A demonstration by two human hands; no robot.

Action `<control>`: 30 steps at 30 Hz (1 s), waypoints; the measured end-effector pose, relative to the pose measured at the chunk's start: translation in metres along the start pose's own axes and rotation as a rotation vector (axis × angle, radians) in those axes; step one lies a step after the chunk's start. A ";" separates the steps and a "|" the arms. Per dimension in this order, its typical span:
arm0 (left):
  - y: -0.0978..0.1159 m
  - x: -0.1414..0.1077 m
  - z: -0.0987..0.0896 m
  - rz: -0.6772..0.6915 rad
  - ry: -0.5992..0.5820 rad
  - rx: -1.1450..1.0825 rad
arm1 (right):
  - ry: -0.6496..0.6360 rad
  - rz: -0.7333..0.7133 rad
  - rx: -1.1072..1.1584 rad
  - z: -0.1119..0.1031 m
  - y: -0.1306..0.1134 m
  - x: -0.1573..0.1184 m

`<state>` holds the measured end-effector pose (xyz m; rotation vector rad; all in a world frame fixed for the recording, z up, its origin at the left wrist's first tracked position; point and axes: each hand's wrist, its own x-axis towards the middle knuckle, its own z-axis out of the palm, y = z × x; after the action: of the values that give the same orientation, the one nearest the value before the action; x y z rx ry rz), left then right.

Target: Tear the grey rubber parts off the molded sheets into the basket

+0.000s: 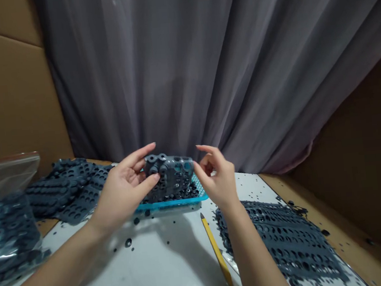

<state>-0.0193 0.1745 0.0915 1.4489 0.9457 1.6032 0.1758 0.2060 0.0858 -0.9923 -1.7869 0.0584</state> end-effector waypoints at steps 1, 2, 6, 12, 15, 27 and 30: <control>0.001 -0.003 0.001 -0.003 -0.018 0.062 | 0.062 -0.063 0.064 -0.004 -0.011 -0.001; 0.003 -0.006 0.002 0.000 -0.036 0.121 | 0.069 -0.135 0.103 -0.009 -0.022 -0.003; 0.011 -0.016 0.004 0.064 -0.114 0.296 | -0.083 -0.244 0.081 -0.028 -0.056 -0.009; 0.017 -0.026 0.004 0.097 -0.236 0.478 | -0.063 -0.169 0.105 -0.042 -0.064 -0.012; 0.020 -0.032 0.005 0.096 -0.284 0.494 | -0.291 -0.052 -0.039 -0.039 -0.063 -0.011; 0.038 -0.029 0.000 -0.012 -0.526 0.377 | -0.877 0.297 0.725 -0.026 -0.034 -0.009; 0.037 -0.028 0.003 -0.017 -0.527 0.360 | -0.910 0.313 0.736 -0.021 -0.030 -0.009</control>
<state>-0.0167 0.1330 0.1124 1.9726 0.9498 0.9801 0.1761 0.1720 0.1026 -0.7067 -2.0880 1.4480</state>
